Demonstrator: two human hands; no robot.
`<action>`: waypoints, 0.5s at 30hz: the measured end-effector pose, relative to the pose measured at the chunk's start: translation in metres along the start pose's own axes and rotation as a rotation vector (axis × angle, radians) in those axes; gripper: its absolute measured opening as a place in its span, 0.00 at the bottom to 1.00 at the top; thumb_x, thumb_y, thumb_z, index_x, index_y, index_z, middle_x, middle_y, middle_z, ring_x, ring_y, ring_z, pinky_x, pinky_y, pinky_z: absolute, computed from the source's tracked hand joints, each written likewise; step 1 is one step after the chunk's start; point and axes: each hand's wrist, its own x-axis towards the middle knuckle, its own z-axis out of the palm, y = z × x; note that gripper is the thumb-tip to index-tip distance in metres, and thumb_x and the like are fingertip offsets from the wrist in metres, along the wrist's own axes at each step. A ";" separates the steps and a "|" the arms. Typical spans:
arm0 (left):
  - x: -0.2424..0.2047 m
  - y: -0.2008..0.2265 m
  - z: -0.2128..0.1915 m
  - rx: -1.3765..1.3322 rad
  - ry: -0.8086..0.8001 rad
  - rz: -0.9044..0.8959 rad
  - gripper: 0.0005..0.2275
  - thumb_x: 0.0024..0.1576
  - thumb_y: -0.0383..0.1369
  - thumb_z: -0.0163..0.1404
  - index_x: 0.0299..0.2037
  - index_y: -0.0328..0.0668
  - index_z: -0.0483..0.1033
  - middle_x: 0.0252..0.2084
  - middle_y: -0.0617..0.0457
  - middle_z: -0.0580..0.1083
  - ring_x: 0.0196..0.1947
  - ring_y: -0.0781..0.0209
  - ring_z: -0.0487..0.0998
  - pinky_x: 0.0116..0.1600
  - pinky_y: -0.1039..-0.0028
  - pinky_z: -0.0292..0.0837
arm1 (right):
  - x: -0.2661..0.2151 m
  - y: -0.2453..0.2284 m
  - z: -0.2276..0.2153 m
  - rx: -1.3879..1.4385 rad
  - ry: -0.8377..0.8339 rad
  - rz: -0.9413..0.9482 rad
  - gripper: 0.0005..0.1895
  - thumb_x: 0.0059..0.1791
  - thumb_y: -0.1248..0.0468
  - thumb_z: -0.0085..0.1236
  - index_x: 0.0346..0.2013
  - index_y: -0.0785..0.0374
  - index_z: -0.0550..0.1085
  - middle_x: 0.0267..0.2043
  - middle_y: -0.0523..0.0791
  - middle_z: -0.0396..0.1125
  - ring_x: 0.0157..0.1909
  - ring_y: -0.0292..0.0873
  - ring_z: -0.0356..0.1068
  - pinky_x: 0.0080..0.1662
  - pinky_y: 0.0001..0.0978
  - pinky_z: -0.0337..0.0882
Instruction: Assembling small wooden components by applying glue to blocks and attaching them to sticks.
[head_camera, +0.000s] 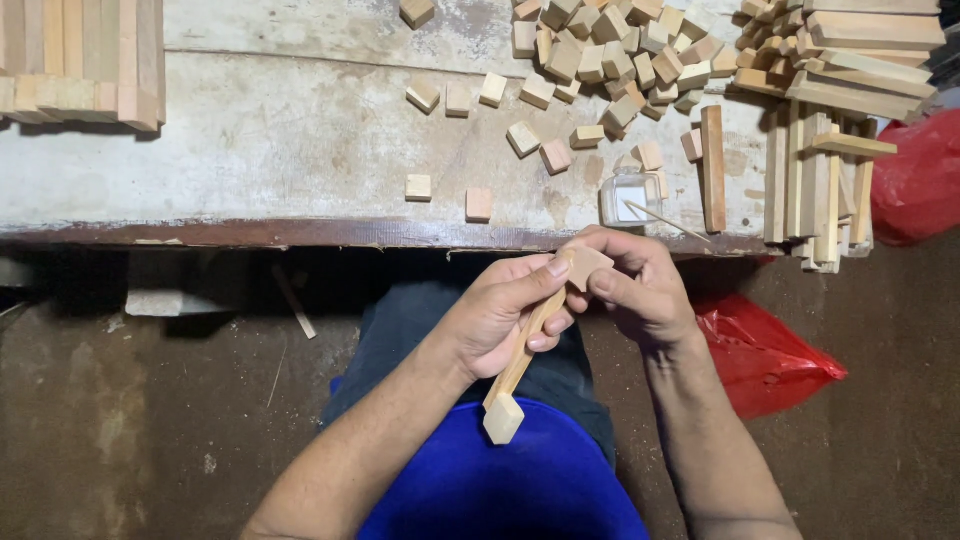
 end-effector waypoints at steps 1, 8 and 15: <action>0.000 0.000 -0.001 0.000 0.000 0.000 0.10 0.65 0.33 0.49 0.44 0.29 0.71 0.33 0.44 0.73 0.22 0.68 0.72 0.18 0.86 0.65 | 0.001 -0.001 0.004 0.000 0.000 0.000 0.24 0.43 0.56 0.62 0.38 0.80 0.75 0.32 0.53 0.65 0.25 0.41 0.71 0.22 0.19 0.65; 0.000 0.003 0.000 0.002 0.021 0.000 0.10 0.65 0.33 0.49 0.43 0.29 0.71 0.32 0.45 0.72 0.22 0.69 0.72 0.17 0.86 0.66 | -0.001 0.011 0.010 0.135 0.055 -0.026 0.23 0.43 0.60 0.62 0.38 0.82 0.74 0.29 0.52 0.63 0.23 0.43 0.71 0.24 0.26 0.71; 0.001 0.003 0.001 -0.032 0.091 0.010 0.12 0.65 0.36 0.50 0.42 0.29 0.71 0.32 0.42 0.71 0.20 0.64 0.72 0.16 0.82 0.66 | -0.001 0.014 0.012 0.162 0.054 -0.014 0.23 0.45 0.61 0.59 0.40 0.84 0.72 0.26 0.51 0.60 0.22 0.41 0.67 0.26 0.28 0.71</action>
